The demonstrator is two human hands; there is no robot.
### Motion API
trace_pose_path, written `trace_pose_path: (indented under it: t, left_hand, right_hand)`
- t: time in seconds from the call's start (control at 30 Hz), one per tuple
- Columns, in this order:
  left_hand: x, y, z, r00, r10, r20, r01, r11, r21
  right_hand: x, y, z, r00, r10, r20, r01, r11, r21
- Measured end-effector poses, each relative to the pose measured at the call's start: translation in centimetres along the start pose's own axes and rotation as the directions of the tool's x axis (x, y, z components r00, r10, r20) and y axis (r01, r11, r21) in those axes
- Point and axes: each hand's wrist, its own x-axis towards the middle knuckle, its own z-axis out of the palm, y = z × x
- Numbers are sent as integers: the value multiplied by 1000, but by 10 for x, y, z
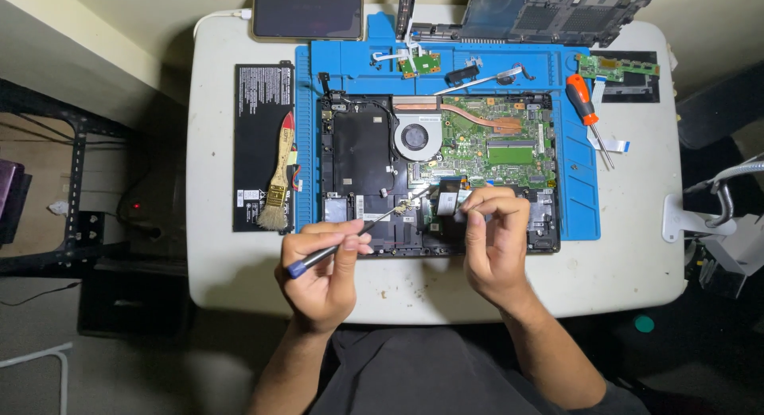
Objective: The person uses a screwdriver to remove screws from a laptop motherboard and then detaches a ribbon cable connector. They continue to unscrew components and disconnect cables within the laptop chassis.
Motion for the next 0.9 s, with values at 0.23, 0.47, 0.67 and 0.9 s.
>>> trace_pose_path:
  t: [0.23, 0.47, 0.67, 0.9]
  left_hand:
    - [0, 2, -19, 999, -27, -43, 23, 996, -86]
    - [-6, 10, -16, 970, -231, -81, 210, 955, -208]
    - [-7, 10, -14, 975, -216, -61, 199, 957, -210]
    - [-7, 11, -14, 976, -204, -71, 185, 960, -212]
  right_hand:
    - [-13, -2, -1, 957, 275, -93, -238, 926, 293]
    - [-20, -3, -3, 830, 557, 33, -412, 573, 708]
    - [-21, -3, -2, 816, 577, 41, -424, 550, 720]
    - [-19, -6, 0, 832, 555, 23, -412, 588, 696]
